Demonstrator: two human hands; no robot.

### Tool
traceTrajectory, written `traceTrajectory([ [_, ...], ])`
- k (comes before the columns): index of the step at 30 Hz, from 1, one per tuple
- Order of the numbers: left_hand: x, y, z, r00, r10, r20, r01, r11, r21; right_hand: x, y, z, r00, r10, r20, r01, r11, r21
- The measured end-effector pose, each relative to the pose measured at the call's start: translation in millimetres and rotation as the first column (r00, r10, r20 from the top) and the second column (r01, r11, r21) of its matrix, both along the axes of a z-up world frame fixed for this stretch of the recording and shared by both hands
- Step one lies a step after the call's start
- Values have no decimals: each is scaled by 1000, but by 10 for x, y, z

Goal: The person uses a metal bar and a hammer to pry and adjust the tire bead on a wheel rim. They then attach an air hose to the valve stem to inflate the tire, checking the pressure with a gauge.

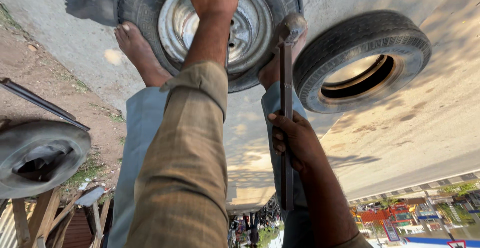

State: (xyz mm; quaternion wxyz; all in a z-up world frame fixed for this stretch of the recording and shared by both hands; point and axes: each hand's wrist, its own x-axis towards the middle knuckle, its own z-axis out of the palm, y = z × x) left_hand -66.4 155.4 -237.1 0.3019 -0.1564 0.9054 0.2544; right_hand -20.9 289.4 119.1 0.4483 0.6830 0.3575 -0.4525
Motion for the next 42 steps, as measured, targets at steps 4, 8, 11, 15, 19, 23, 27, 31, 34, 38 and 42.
traceTrajectory([
  [4,-4,-94,480,954,152,-258,-111,980,167,-82,-16,-3,997,-47,-59,49,999,24],
  [8,-46,-194,565,977,7,-213,21,991,131,-73,-6,-8,999,-21,-25,22,999,35],
  [11,-268,-202,519,998,-45,-52,51,990,131,-132,-3,-55,998,61,-32,-60,998,23],
  [15,-441,-127,402,981,-50,186,21,988,152,-276,-17,-76,978,198,-62,-199,980,-2],
  [19,-514,-201,372,964,-97,249,68,990,121,-853,-67,-191,891,399,-215,-406,914,16],
  [23,-648,-251,371,959,-106,264,84,992,92,-1748,-47,-268,267,843,-468,-755,485,442],
  [27,-592,-216,465,948,-74,310,44,994,102,-2149,-44,-435,-130,903,-409,-779,162,605],
  [31,-712,-236,474,915,-84,394,55,995,86,-2197,-131,-840,-146,942,-303,-876,18,481],
  [34,-657,-225,481,910,-106,402,84,994,70,-1981,-128,-1017,-218,901,-376,-954,-115,277],
  [38,-660,-271,432,942,19,335,-51,995,86,-1984,9,-929,-17,886,-463,-902,186,390],
  [42,-592,-197,384,953,-5,303,-14,998,61,-2064,58,-832,-99,924,-368,-851,113,513],
])
